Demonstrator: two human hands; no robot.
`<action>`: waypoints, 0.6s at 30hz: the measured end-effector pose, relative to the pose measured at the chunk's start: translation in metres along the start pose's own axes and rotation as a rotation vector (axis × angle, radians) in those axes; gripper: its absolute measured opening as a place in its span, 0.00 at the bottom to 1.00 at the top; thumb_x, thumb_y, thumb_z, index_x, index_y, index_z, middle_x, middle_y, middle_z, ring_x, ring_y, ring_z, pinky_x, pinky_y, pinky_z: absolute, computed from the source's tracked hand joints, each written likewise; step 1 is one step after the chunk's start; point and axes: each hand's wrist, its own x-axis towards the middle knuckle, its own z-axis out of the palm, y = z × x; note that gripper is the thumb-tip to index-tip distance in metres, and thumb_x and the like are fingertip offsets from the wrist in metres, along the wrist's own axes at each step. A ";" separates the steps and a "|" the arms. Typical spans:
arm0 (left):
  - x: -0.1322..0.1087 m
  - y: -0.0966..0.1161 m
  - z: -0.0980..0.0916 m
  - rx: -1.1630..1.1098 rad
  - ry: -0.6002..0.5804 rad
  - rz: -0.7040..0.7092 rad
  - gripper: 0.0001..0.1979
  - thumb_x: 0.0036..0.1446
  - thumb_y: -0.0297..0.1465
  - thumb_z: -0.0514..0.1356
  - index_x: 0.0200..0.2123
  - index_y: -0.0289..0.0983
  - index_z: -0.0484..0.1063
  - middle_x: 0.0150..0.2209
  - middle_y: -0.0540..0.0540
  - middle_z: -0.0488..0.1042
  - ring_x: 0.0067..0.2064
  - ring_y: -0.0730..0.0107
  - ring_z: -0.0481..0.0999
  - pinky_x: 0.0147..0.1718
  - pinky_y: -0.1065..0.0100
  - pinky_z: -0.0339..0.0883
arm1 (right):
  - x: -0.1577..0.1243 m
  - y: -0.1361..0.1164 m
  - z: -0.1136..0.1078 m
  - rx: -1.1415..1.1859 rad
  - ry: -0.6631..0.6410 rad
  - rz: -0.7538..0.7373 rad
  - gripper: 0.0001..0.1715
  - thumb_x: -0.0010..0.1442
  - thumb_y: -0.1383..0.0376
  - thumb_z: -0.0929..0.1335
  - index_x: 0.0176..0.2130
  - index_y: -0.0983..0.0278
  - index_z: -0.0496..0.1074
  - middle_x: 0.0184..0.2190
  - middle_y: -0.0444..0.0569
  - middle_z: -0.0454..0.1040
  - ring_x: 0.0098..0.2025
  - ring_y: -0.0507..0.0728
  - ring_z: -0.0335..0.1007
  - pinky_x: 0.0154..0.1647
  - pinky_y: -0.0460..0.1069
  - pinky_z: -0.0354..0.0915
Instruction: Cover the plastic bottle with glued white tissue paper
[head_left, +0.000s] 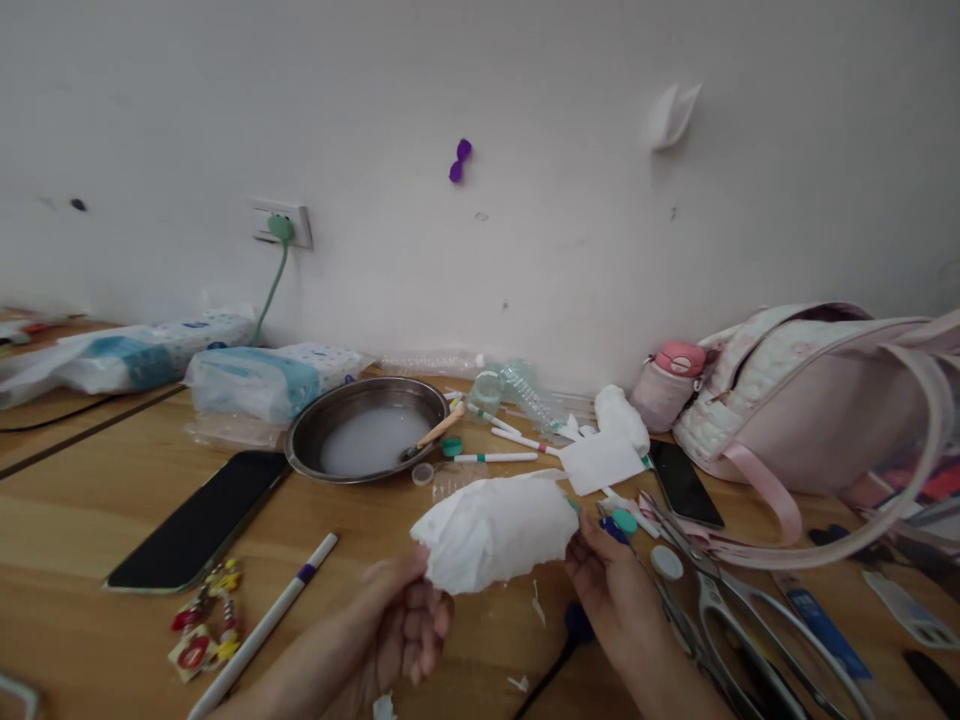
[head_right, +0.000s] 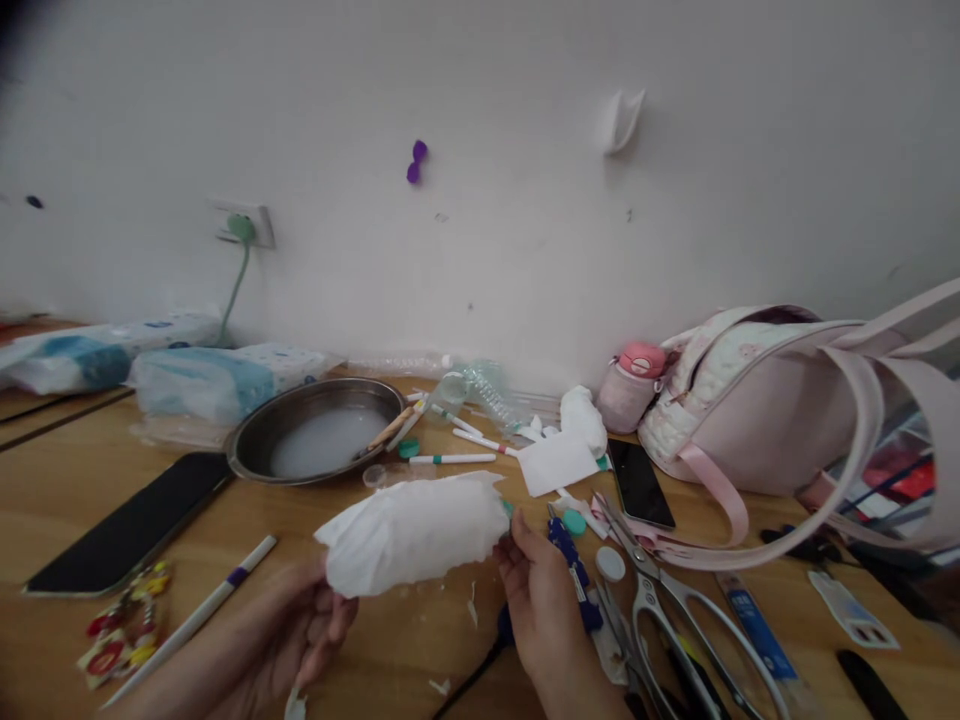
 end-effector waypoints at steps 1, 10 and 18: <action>0.000 -0.002 -0.002 0.004 -0.028 -0.051 0.19 0.48 0.44 0.64 0.21 0.33 0.71 0.18 0.49 0.75 0.15 0.80 0.70 0.15 0.81 0.61 | 0.000 -0.001 0.001 0.013 0.008 0.016 0.17 0.29 0.63 0.81 0.21 0.62 0.76 0.21 0.40 0.77 0.23 0.49 0.71 0.25 0.42 0.70; 0.006 -0.011 -0.009 0.077 -0.013 -0.154 0.20 0.43 0.46 0.63 0.17 0.38 0.63 0.06 0.58 0.62 0.06 0.87 0.46 0.05 0.81 0.38 | 0.004 -0.007 -0.001 0.040 0.021 0.039 0.19 0.29 0.62 0.81 0.23 0.66 0.77 0.24 0.44 0.78 0.26 0.49 0.70 0.25 0.40 0.68; -0.003 0.000 -0.002 0.351 -0.095 -0.229 0.42 0.47 0.63 0.41 0.24 0.30 0.75 0.11 0.45 0.71 0.08 0.80 0.60 0.06 0.78 0.37 | 0.012 -0.016 -0.002 0.100 0.144 0.058 0.25 0.19 0.66 0.81 0.23 0.63 0.75 0.22 0.39 0.77 0.24 0.48 0.70 0.26 0.41 0.70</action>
